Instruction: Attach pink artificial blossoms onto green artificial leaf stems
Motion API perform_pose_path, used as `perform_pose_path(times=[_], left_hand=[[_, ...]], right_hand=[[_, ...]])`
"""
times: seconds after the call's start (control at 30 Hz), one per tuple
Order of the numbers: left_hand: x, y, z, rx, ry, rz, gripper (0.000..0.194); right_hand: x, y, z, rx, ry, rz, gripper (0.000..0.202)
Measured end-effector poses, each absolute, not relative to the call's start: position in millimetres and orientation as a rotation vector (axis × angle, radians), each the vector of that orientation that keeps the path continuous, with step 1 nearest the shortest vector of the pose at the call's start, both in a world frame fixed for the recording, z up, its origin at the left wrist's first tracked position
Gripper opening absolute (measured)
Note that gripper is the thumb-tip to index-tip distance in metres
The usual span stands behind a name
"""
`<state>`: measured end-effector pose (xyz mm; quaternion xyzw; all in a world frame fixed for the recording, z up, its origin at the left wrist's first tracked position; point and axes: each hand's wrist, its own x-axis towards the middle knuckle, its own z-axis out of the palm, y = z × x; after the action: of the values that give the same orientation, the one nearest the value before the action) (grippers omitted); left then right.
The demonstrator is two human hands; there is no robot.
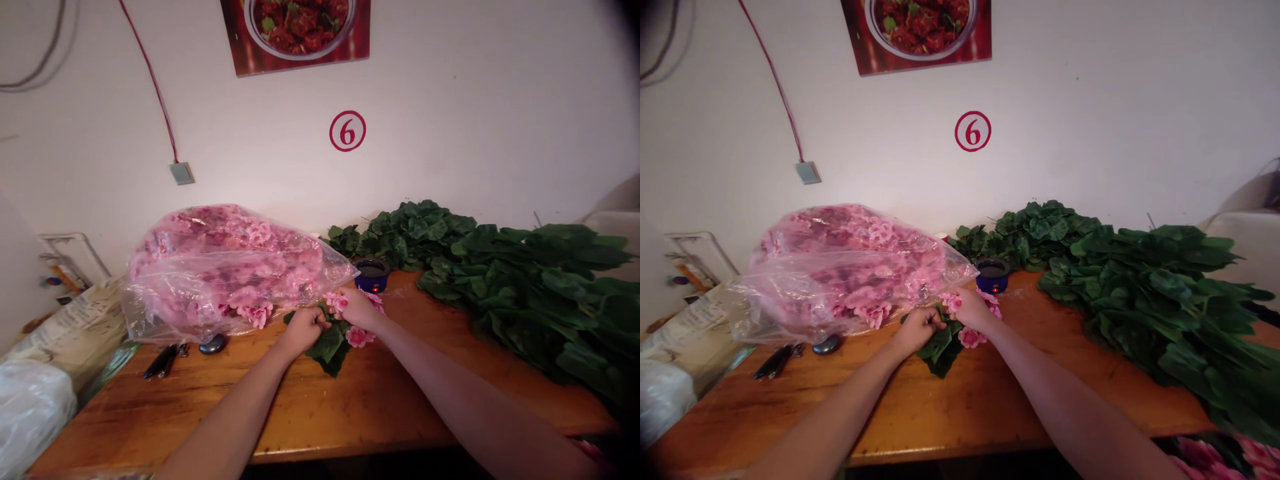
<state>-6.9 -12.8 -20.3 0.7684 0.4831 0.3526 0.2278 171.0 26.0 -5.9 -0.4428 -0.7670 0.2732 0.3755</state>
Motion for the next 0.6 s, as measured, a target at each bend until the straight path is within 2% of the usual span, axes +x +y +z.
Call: perform_pose_path(times=[0.23,0.6], left_hand=[[-5,-15,-19,2.18,1.355,0.943,0.011],[-4,-18,-13,2.19,1.342,0.936,0.014]], right_hand=[[168,31,-16,-1.155,-1.961,0.718,0.027],[166,18,-1,-1.148,-1.98,0.655,0.025]])
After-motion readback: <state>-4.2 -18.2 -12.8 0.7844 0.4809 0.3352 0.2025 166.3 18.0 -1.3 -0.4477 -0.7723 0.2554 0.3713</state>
